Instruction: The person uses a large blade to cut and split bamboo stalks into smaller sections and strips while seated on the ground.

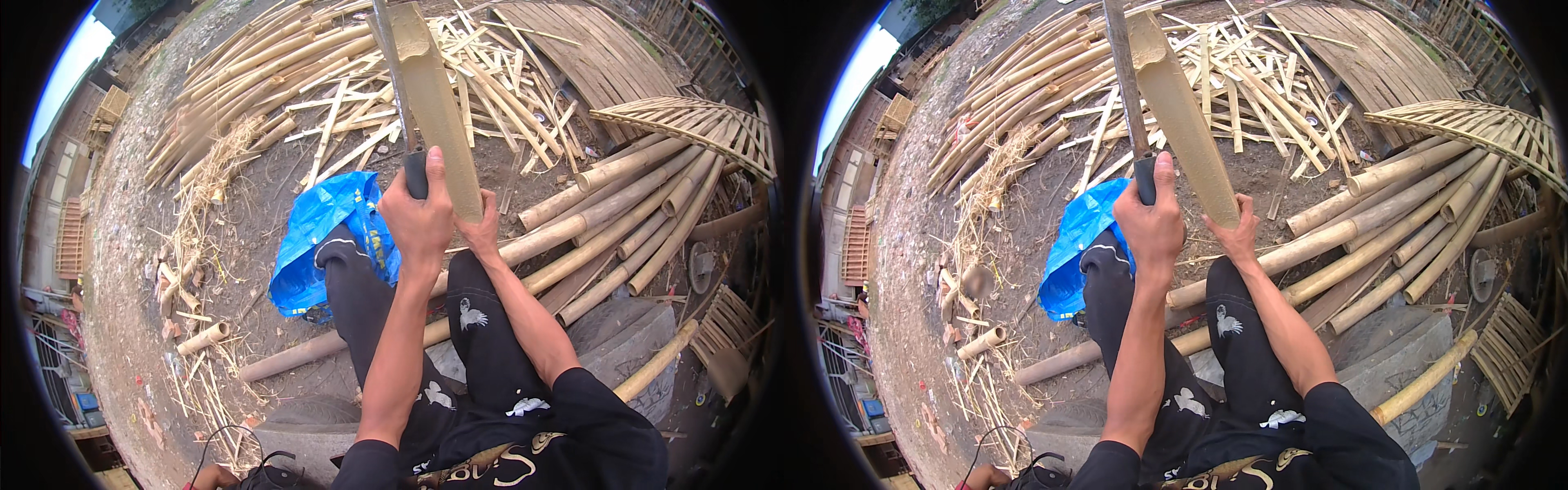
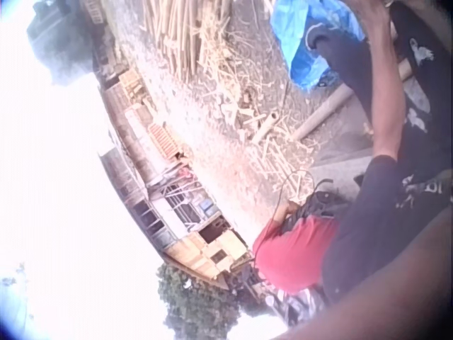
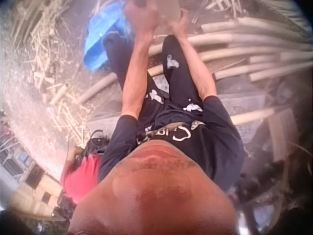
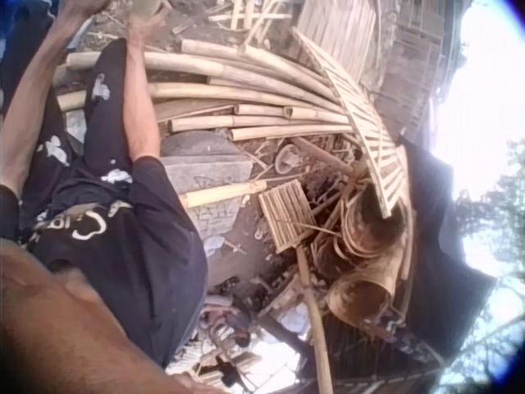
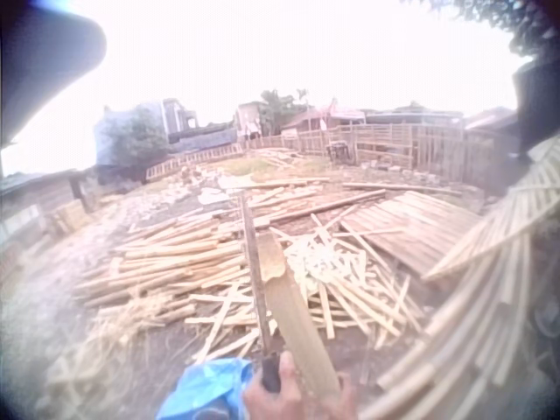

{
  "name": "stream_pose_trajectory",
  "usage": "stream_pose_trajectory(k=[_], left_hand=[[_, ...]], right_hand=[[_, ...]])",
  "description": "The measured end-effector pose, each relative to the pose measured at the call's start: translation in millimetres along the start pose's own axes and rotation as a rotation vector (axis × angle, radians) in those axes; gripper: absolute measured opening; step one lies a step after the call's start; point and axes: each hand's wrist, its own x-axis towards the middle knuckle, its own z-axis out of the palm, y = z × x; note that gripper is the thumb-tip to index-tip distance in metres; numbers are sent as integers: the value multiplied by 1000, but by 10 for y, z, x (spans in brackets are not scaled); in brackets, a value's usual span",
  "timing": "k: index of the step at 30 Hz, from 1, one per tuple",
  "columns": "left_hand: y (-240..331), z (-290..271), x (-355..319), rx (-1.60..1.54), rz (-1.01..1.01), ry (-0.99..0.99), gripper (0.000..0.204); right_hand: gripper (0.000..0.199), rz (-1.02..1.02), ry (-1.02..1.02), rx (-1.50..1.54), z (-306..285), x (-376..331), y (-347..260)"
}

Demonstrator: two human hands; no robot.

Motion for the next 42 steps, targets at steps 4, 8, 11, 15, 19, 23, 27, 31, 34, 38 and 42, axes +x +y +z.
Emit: stream_pose_trajectory(k=[4,8,11,15,19,23,27,31,34,38,42], left_hand=[[39,49,1,0,11,-12,51],[3,122,22,22,-10,-32,54],[-71,152,3,33,-34,-42,56],[-297,131,-85,151,-88,-133,51],[-487,112,-107,122,-139,-201,45],[-556,-13,65,74,-218,-187,50],[-576,-134,261,-157,-80,-194,43],[-461,-156,307,-246,59,-201,45],[-507,-174,230,-307,112,-199,44],[-487,-315,209,-306,19,-230,42],[-585,-395,277,-213,-336,-278,44]], right_hand=[[66,5,40,-41,-47,79,-2],[69,58,59,-185,-60,152,84],[71,13,58,-199,29,312,476],[72,61,35,-133,120,406,585],[72,56,31,-113,126,441,815],[73,209,-10,23,147,449,745],[87,65,8,9,110,501,698],[114,-139,107,-339,58,512,549],[133,-45,157,-476,-122,310,645],[118,117,269,-221,-594,131,664],[91,434,186,44,-971,125,178]])
